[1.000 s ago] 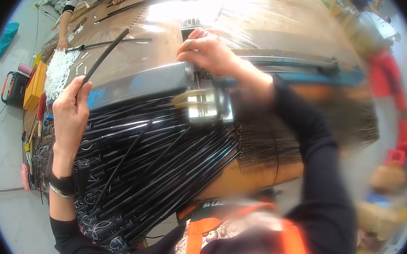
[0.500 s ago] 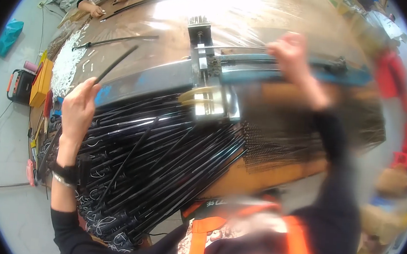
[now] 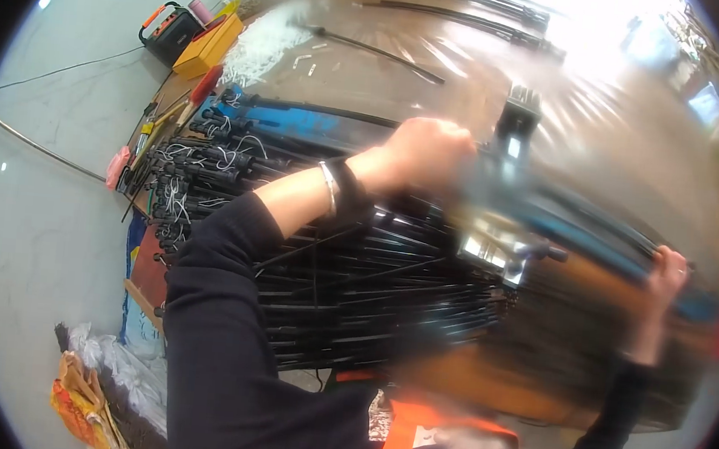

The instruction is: Manually organizing and securing metal rods or cable components onto an industrial assembly jig.

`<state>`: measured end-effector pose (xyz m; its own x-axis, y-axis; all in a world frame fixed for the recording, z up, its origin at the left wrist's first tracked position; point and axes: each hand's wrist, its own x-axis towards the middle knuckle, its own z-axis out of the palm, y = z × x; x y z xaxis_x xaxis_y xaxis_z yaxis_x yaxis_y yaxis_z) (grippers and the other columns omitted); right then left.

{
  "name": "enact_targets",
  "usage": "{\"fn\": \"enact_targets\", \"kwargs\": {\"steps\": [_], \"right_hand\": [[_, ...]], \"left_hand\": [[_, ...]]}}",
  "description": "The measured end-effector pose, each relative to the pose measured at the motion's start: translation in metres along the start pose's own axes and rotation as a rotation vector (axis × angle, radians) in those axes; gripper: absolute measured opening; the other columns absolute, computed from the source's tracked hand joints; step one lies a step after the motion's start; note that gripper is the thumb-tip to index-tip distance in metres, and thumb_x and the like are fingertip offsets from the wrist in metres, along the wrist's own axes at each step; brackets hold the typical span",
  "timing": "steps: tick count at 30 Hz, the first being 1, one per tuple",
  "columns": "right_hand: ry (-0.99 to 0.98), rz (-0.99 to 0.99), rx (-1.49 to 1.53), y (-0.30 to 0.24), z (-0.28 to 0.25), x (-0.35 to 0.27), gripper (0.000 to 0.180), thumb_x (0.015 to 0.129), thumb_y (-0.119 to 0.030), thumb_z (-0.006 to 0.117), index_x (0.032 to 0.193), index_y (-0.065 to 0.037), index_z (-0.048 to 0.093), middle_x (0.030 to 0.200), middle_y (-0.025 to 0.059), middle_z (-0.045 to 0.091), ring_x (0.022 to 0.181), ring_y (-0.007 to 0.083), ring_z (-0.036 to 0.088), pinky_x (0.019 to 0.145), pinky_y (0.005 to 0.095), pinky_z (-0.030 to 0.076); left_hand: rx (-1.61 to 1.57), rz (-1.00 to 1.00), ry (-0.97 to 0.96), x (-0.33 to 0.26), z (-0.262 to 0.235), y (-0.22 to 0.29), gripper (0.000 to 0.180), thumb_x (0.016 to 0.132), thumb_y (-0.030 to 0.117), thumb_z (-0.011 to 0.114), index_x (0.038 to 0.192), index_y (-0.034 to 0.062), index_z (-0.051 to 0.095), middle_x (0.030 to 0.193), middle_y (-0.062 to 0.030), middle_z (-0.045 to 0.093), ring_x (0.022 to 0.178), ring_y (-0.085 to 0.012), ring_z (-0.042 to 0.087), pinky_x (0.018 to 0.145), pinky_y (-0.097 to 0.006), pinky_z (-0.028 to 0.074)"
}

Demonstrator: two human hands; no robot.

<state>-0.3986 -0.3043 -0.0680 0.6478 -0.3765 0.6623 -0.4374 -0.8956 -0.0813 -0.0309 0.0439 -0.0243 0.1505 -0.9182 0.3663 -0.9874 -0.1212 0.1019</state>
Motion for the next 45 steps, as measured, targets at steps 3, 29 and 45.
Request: {"fn": "enact_targets", "kwargs": {"steps": [3, 29, 45], "right_hand": [[-0.002, 0.02, 0.01, 0.005, 0.003, -0.002, 0.005, 0.089, -0.004, 0.063, 0.094, -0.003, 0.063, 0.088, 0.0119, 0.06, 0.09, 0.0286, 0.057, 0.085, 0.0376, 0.043], [-0.265, -0.004, 0.573, -0.183, 0.012, -0.025, 0.025, 0.085, -0.014, 0.07, 0.107, -0.005, 0.066, 0.099, 0.0107, 0.07, 0.096, 0.0279, 0.063, 0.084, 0.0374, 0.046], [-0.346, -0.227, 0.334, -0.196, 0.04, -0.044, 0.024, 0.08, -0.022, 0.074, 0.095, -0.004, 0.066, 0.086, 0.0111, 0.064, 0.08, 0.0291, 0.062, 0.072, 0.0387, 0.052]], "left_hand": [[-0.002, 0.009, 0.12, -0.001, 0.013, 0.0, 0.019, 0.091, 0.024, 0.062, 0.08, 0.0087, 0.06, 0.072, -0.0109, 0.06, 0.069, -0.0291, 0.063, 0.062, -0.041, 0.051], [-0.054, -0.086, 0.071, 0.006, 0.019, 0.006, 0.015, 0.091, 0.018, 0.059, 0.081, 0.008, 0.056, 0.072, -0.0163, 0.063, 0.069, -0.0386, 0.062, 0.059, -0.047, 0.048], [0.335, 0.359, 0.408, 0.011, 0.013, -0.119, 0.007, 0.094, 0.017, 0.058, 0.092, 0.0109, 0.061, 0.075, -0.0077, 0.064, 0.066, -0.0282, 0.064, 0.056, -0.039, 0.049]]}}
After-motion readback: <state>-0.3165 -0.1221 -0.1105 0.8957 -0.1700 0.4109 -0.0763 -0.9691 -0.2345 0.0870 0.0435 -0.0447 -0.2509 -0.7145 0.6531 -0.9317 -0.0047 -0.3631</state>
